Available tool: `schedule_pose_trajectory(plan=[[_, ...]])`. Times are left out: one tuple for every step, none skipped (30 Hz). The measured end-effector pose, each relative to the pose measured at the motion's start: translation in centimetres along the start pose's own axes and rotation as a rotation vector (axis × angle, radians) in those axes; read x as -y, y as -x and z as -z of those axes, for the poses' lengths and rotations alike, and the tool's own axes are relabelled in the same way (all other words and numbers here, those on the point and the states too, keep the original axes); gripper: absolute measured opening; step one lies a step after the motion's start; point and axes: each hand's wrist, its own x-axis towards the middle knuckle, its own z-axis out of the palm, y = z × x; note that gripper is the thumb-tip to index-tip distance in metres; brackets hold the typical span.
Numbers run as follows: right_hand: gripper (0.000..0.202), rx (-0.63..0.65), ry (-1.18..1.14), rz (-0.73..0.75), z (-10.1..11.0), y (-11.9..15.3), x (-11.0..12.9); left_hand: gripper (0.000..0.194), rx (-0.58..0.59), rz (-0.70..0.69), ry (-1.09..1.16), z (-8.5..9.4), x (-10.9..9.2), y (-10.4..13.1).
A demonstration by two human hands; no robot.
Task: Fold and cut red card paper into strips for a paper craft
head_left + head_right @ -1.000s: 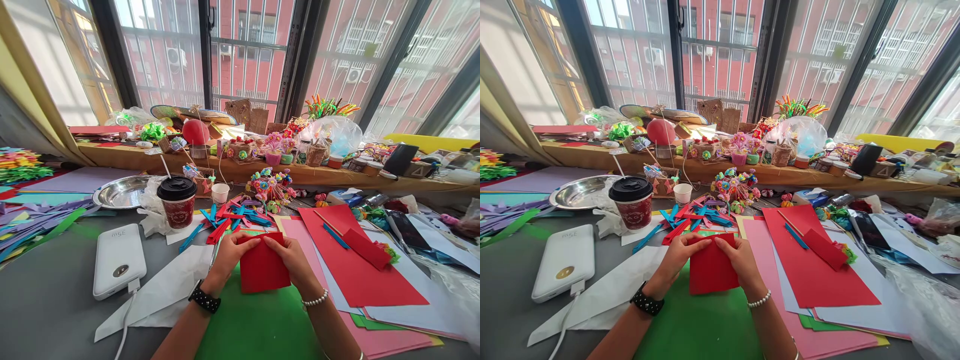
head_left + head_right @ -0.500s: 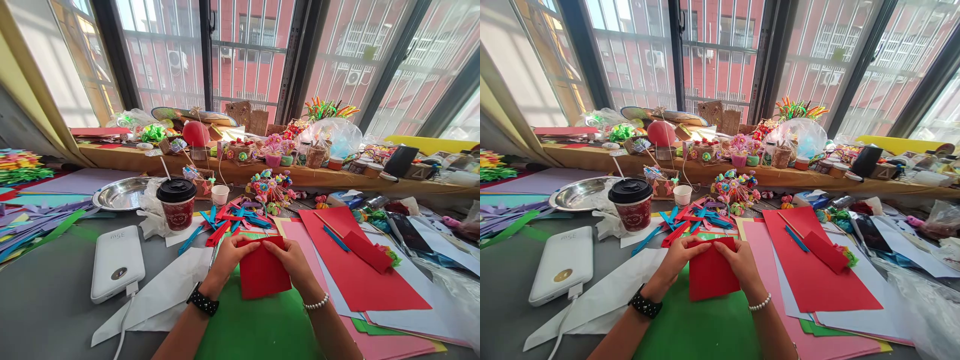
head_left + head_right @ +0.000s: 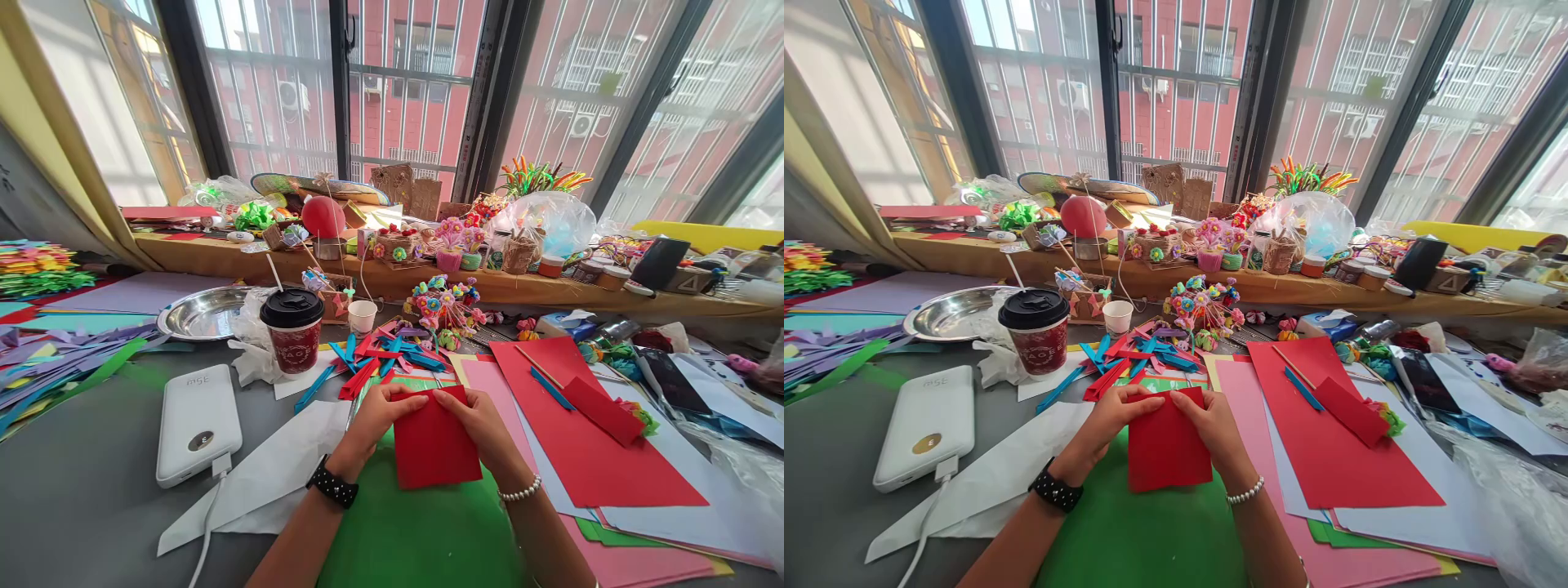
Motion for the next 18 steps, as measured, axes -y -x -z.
schedule_pose_trajectory(plan=[[0.041, -0.001, -0.005, 0.001, -0.09, 0.03, 0.02, 0.022, -0.006, -0.009, 0.001, -0.07, 0.04, 0.02], [0.041, 0.002, -0.018, -0.001, -0.16, 0.06, 0.04, 0.022, -0.016, -0.021, -0.002, -0.15, 0.05, 0.06], [0.041, 0.006, -0.035, -0.005, -0.23, 0.11, 0.06, 0.023, -0.028, -0.033, -0.006, -0.25, 0.05, 0.11], [0.041, 0.008, -0.055, -0.009, -0.29, 0.15, 0.08, 0.023, -0.038, -0.045, -0.012, -0.34, 0.04, 0.17], [0.04, 0.01, -0.074, -0.015, -0.33, 0.2, 0.09, 0.023, -0.047, -0.055, -0.017, -0.43, 0.02, 0.22], [0.039, 0.01, -0.091, -0.017, -0.36, 0.24, 0.09, 0.024, -0.052, -0.064, -0.024, -0.49, 0.01, 0.26], [0.038, 0.01, -0.104, -0.017, -0.38, 0.27, 0.1, 0.024, -0.055, -0.072, -0.032, -0.52, 0.02, 0.27], [0.037, 0.008, -0.107, -0.014, -0.4, 0.27, 0.09, 0.024, -0.057, -0.08, -0.045, -0.52, 0.06, 0.25], [0.037, 0.0, -0.097, -0.008, -0.42, 0.26, 0.08, 0.025, -0.061, -0.09, -0.068, -0.48, 0.12, 0.2], [0.037, -0.017, -0.07, 0.003, -0.44, 0.21, 0.07, 0.025, -0.07, -0.104, -0.107, -0.41, 0.21, 0.13], [0.038, -0.042, -0.023, 0.019, -0.46, 0.15, 0.05, 0.026, -0.083, -0.126, -0.16, -0.32, 0.32, 0.05], [0.039, -0.074, 0.036, 0.039, -0.49, 0.07, 0.02, 0.027, -0.1, -0.155, -0.224, -0.23, 0.42, -0.03], [0.04, -0.109, 0.101, 0.063, -0.53, -0.01, -0.01, 0.027, -0.12, -0.188, -0.293, -0.16, 0.51, -0.09], [0.04, -0.142, 0.163, 0.089, -0.56, -0.08, -0.04, 0.028, -0.138, -0.223, -0.357, -0.12, 0.57, -0.11], [0.041, -0.173, 0.214, 0.113, -0.6, -0.13, -0.07, 0.028, -0.155, -0.255, -0.407, -0.11, 0.61, -0.1], [0.041, -0.199, 0.249, 0.135, -0.64, -0.16, -0.09, 0.028, -0.171, -0.283, -0.441, -0.14, 0.61, -0.05], [0.04, -0.219, 0.269, 0.153, -0.66, -0.15, -0.1, 0.028, -0.185, -0.306, -0.459, -0.21, 0.59, 0.02], [0.04, -0.234, 0.278, 0.166, -0.68, -0.12, -0.09, 0.028, -0.198, -0.323, -0.464, -0.28, 0.54, 0.1]])
